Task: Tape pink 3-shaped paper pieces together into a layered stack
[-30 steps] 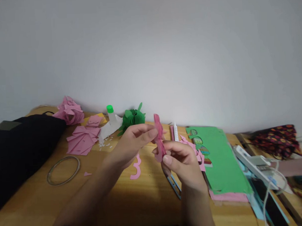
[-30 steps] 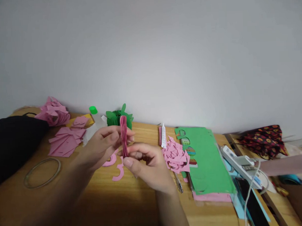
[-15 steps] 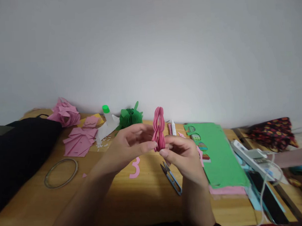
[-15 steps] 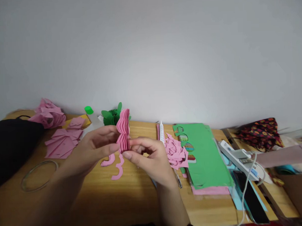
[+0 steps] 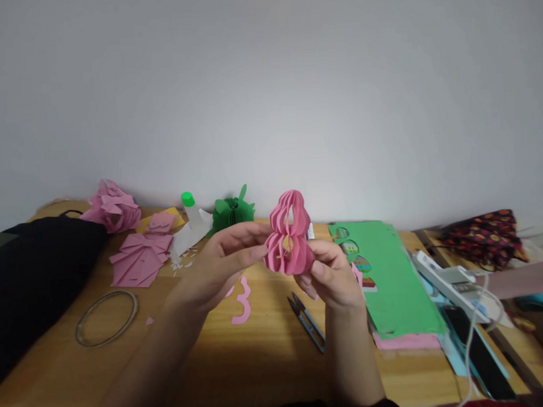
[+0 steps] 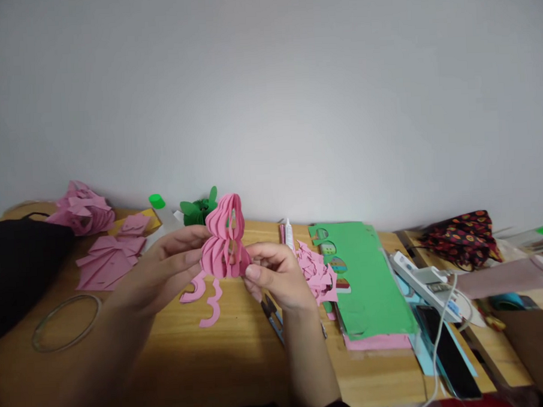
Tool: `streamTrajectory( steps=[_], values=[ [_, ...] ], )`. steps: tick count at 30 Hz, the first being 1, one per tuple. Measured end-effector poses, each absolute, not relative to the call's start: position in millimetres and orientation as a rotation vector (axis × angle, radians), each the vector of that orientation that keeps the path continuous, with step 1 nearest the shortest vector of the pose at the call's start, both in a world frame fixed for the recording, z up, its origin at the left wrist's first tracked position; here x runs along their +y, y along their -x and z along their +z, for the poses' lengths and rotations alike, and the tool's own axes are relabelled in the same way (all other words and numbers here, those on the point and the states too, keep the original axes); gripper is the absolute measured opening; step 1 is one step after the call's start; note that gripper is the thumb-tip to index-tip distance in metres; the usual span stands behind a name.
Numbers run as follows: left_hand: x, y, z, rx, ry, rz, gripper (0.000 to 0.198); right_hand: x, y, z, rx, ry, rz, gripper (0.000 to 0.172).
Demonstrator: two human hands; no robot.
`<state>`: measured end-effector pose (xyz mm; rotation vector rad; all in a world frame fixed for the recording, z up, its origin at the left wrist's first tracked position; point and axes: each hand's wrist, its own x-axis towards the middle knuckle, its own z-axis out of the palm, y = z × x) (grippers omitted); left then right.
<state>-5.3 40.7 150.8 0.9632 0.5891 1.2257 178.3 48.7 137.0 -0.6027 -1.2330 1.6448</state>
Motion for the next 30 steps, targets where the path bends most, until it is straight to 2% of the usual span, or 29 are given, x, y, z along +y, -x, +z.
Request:
streamTrajectory(
  steps=[6,15,30],
  values=[
    [46.1,3.9,148.8,0.536,-0.852,1.213,0.017,59.5,-177.2,124.3,-1.136,0.473,1.762,0.037],
    [66.3,-9.9,136.9,0.5,-0.869,1.18,0.018,76.5,-162.2,103.5,-1.085,0.424,1.755,0.059],
    [63.4,-19.1,129.2,0.393,-0.822,1.173,0.023,81.6,-163.9,90.2,-1.069,0.148,1.763,0.048]
  ],
)
